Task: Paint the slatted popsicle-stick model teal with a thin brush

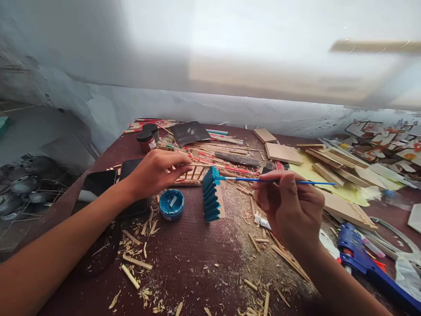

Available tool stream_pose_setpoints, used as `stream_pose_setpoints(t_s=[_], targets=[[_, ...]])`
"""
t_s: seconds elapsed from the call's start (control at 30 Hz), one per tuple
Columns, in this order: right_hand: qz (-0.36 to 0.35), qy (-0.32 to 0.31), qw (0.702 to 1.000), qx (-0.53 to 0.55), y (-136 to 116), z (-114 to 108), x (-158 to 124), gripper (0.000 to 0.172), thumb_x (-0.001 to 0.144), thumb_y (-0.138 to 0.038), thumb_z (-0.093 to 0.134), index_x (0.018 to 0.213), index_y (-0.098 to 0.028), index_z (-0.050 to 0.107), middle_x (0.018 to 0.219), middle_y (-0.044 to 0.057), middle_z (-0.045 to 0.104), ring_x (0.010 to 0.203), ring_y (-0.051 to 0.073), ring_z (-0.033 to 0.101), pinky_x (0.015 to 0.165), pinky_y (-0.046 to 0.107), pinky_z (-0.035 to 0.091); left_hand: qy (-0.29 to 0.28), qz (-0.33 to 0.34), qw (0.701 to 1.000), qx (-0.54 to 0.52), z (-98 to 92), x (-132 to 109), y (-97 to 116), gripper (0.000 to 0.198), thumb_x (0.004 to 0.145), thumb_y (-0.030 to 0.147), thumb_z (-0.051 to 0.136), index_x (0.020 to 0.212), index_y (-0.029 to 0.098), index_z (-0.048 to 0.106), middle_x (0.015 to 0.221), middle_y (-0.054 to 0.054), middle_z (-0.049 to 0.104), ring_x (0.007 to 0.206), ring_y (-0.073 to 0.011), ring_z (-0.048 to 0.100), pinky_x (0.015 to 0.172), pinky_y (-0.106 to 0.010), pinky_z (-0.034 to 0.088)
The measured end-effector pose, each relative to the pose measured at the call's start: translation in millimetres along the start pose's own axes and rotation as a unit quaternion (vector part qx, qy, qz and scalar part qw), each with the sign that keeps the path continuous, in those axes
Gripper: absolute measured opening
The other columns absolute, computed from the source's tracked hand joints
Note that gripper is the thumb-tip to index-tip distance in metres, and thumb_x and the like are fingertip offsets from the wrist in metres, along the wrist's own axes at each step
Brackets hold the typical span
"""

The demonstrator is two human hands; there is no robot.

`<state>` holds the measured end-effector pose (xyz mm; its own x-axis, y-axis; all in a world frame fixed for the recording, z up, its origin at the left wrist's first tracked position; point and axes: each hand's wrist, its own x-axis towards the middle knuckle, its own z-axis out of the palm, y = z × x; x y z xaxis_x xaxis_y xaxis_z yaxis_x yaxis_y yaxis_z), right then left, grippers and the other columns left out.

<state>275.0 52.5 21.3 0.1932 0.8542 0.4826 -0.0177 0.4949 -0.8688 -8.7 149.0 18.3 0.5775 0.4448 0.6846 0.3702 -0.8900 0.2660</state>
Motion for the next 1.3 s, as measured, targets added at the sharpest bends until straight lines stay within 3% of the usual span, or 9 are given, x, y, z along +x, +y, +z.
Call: stream_pose_setpoints(t_s=[0.2, 0.43, 0.6, 0.8, 0.93, 1.1, 1.3], targets=[[0.011, 0.027, 1.000, 0.008, 4.3, -0.3, 4.8, 0.028, 0.103, -0.047, 0.071, 0.090, -0.025, 0.083, 0.072, 0.001, 0.073, 0.045, 0.007, 0.050, 0.042, 0.028, 0.032, 0.006, 0.008, 1.000, 0.000, -0.3, 1.0, 1.0, 0.010, 0.104, 0.021, 0.067, 0.100, 0.017, 0.075, 0.089, -0.001, 0.081, 0.076, -0.0127, 0.074, 0.070, -0.022, 0.052], [0.001, -0.029, 0.999, -0.023, 7.6, -1.6, -1.6, 0.024, 0.107, -0.041, 0.065, 0.103, -0.028, 0.085, 0.088, 0.004, 0.081, 0.048, 0.007, 0.055, 0.043, 0.028, 0.034, 0.003, 0.004, 1.000, 0.004, 2.1, 0.9, 0.1, 0.011, 0.105, 0.022, 0.067, 0.099, 0.017, 0.074, 0.090, -0.002, 0.081, 0.077, -0.0137, 0.074, 0.070, -0.023, 0.051], [-0.011, 0.014, 0.999, -0.032, 7.2, -1.9, -1.2, 0.026, 0.107, -0.042, 0.066, 0.097, -0.027, 0.084, 0.084, 0.003, 0.079, 0.050, 0.008, 0.056, 0.045, 0.028, 0.039, -0.002, 0.003, 1.000, 0.001, 1.5, 0.2, -0.2, 0.011, 0.105, 0.023, 0.067, 0.099, 0.017, 0.074, 0.090, -0.002, 0.080, 0.076, -0.0134, 0.074, 0.069, -0.023, 0.051], [-0.003, -0.013, 0.999, -0.040, 5.9, -1.6, 1.5, 0.026, 0.106, -0.044, 0.066, 0.099, -0.026, 0.083, 0.085, 0.003, 0.079, 0.049, 0.008, 0.056, 0.044, 0.028, 0.037, -0.001, 0.001, 1.000, 0.001, 0.5, -0.1, 0.1, 0.013, 0.106, 0.024, 0.065, 0.099, 0.017, 0.074, 0.089, -0.002, 0.080, 0.075, -0.0135, 0.073, 0.070, -0.024, 0.051], [-0.013, 0.042, 0.998, -0.049, 7.5, -4.1, 4.0, 0.026, 0.105, -0.044, 0.068, 0.096, -0.025, 0.083, 0.080, 0.002, 0.077, 0.048, 0.007, 0.054, 0.044, 0.029, 0.035, 0.003, 0.002, 1.000, 0.001, 1.1, -0.5, -0.7, 0.013, 0.106, 0.025, 0.066, 0.099, 0.018, 0.074, 0.085, 0.000, 0.078, 0.073, -0.0130, 0.072, 0.068, -0.024, 0.050], [0.004, 0.000, 1.000, -0.025, 10.8, -5.2, 3.8, 0.025, 0.105, -0.046, 0.068, 0.099, -0.026, 0.083, 0.084, 0.003, 0.079, 0.049, 0.008, 0.055, 0.045, 0.029, 0.035, 0.006, 0.009, 1.000, -0.001, 1.9, -0.6, -0.1, 0.013, 0.107, 0.025, 0.065, 0.099, 0.018, 0.074, 0.088, -0.001, 0.080, 0.073, -0.0129, 0.073, 0.068, -0.023, 0.050], [0.007, 0.022, 1.000, -0.004, 10.6, -4.6, 5.6, 0.026, 0.103, -0.047, 0.070, 0.097, -0.025, 0.083, 0.081, 0.004, 0.079, 0.047, 0.008, 0.054, 0.043, 0.028, 0.034, 0.007, 0.007, 1.000, -0.001, 2.0, 0.3, 0.4, 0.014, 0.106, 0.025, 0.065, 0.098, 0.018, 0.074, 0.088, -0.001, 0.080, 0.073, -0.0130, 0.073, 0.067, -0.023, 0.051]])
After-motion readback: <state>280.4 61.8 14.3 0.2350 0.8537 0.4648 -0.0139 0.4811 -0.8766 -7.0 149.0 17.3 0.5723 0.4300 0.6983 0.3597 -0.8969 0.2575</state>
